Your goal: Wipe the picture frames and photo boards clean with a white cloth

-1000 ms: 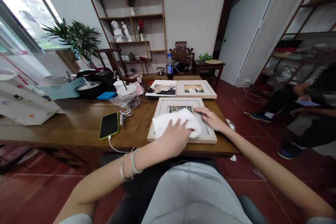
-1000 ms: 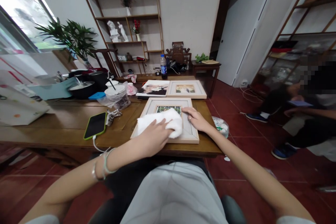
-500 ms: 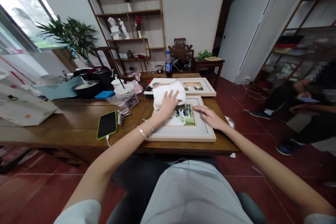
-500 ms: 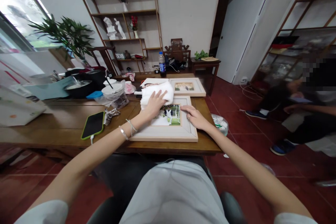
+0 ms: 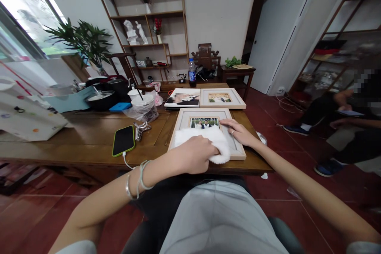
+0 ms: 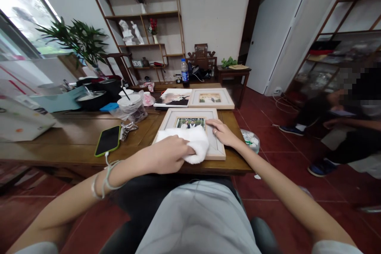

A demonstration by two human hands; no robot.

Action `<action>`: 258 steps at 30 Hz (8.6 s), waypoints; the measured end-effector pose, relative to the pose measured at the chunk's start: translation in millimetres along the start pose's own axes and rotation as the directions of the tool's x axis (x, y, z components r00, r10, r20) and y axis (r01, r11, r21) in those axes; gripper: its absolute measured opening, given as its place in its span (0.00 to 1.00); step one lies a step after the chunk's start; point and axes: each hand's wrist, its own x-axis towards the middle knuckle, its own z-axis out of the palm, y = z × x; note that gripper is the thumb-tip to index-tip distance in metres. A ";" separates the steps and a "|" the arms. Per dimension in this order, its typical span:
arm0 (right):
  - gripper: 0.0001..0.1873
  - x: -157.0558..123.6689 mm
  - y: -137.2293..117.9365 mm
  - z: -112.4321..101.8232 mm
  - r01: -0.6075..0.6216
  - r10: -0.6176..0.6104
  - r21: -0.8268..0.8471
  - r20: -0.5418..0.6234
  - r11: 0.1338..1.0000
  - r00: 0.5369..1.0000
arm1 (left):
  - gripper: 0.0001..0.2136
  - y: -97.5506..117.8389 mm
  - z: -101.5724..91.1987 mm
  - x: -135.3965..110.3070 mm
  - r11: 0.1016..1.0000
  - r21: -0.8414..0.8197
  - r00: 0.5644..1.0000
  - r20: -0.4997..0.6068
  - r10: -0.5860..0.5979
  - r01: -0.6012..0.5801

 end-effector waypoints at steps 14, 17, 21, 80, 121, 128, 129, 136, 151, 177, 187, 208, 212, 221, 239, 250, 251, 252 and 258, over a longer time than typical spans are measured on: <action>0.26 -0.7 1.0 -0.1 0.010 -0.010 0.031 0.002 0.999 1.000 | 0.16 -101.5 14.7 66.1 0.846 0.296 0.860 -0.407 -0.308 0.443; 0.27 -0.2 1.2 0.5 0.003 -0.003 0.036 -0.003 0.999 1.000 | 0.21 -111.2 34.4 80.5 0.903 0.321 0.939 -0.280 -0.199 0.287; 0.27 0.5 0.6 1.3 -0.005 0.005 0.040 -0.003 0.999 1.000 | 0.20 -100.6 48.1 85.1 0.943 0.296 0.985 -0.118 -0.126 0.156; 0.28 -1.1 -2.5 0.4 -0.070 0.070 0.004 -0.006 0.998 0.998 | 0.14 -111.8 44.3 20.0 0.801 0.243 0.836 -0.110 -0.537 0.547; 0.29 -0.9 -4.4 -0.7 -0.080 0.080 0.020 -0.004 0.997 0.997 | 0.18 -117.1 42.1 11.7 0.769 0.203 0.774 -0.375 -0.511 0.606; 0.28 -0.7 -4.5 -1.1 -0.087 0.087 0.024 -0.006 0.996 0.996 | 0.16 -138.3 64.8 41.9 0.878 0.124 0.874 -0.226 -0.430 0.463; 0.28 -0.7 -4.2 -1.1 -0.089 0.089 0.023 -0.006 0.996 0.996 | 0.15 -137.5 66.9 42.8 0.881 0.115 0.876 -0.225 -0.426 0.458; 0.27 0.0 -3.1 0.0 -0.103 0.103 0.027 -0.009 0.994 0.995 | 0.13 -128.8 65.7 39.9 0.895 0.162 0.897 -0.237 -0.373 0.415; 0.28 -0.8 -3.1 0.4 -0.065 0.065 0.018 -0.018 0.998 0.998 | 0.12 -17.7 48.6 -29.6 0.967 0.115 0.966 -0.153 -0.210 0.228; 0.27 0.0 -3.1 0.1 -0.104 0.104 0.039 -0.005 0.994 0.995 | 0.13 -103.3 51.7 28.3 0.922 0.073 0.920 -0.131 -0.369 0.380; 0.28 -0.5 -2.0 -0.7 -0.057 0.057 0.011 0.006 0.998 0.998 | 0.13 -26.6 2.4 -27.9 0.976 0.011 0.973 0.074 -0.217 0.217; 0.28 -2.0 -1.3 -0.3 -0.053 0.052 0.009 0.025 0.999 0.998 | 0.18 -127.1 65.5 67.1 0.889 0.173 0.894 -0.234 -0.381 0.424; 0.28 -1.0 -0.8 -0.1 -0.059 0.059 0.014 0.015 0.998 0.998 | 0.16 -113.0 55.6 58.3 0.909 0.180 0.926 -0.126 -0.357 0.375; 0.28 -0.3 -1.8 -0.5 -0.092 0.092 -0.004 -0.006 0.996 0.996 | 0.12 -20.7 -5.0 -8.8 0.979 -0.005 0.957 0.213 -0.198 0.203; 0.27 -1.0 -1.0 -1.2 -0.069 0.069 0.011 0.007 0.998 0.998 | 0.20 -98.0 64.7 55.6 0.882 0.067 0.873 -0.197 -0.446 0.466; 0.27 0.0 -2.1 -0.1 -0.073 0.073 0.027 0.003 0.997 0.997 | 0.16 -98.8 60.6 61.4 0.948 0.122 0.956 -0.069 -0.286 0.293; 0.27 0.0 -1.8 0.1 -0.074 0.074 0.025 0.003 0.997 0.997 | 0.16 -87.5 55.5 54.4 0.955 0.122 0.963 -0.029 -0.269 0.270; 0.27 -0.1 -1.5 0.2 -0.074 0.074 0.022 0.002 0.997 0.997 | 0.15 -75.2 49.7 46.6 0.963 0.117 0.970 0.009 -0.244 0.241; 0.27 -1.1 -1.4 -1.0 -0.050 0.050 0.002 0.000 0.999 0.999 | 0.13 -4.0 14.4 -0.6 0.989 0.033 0.986 0.077 -0.145 0.143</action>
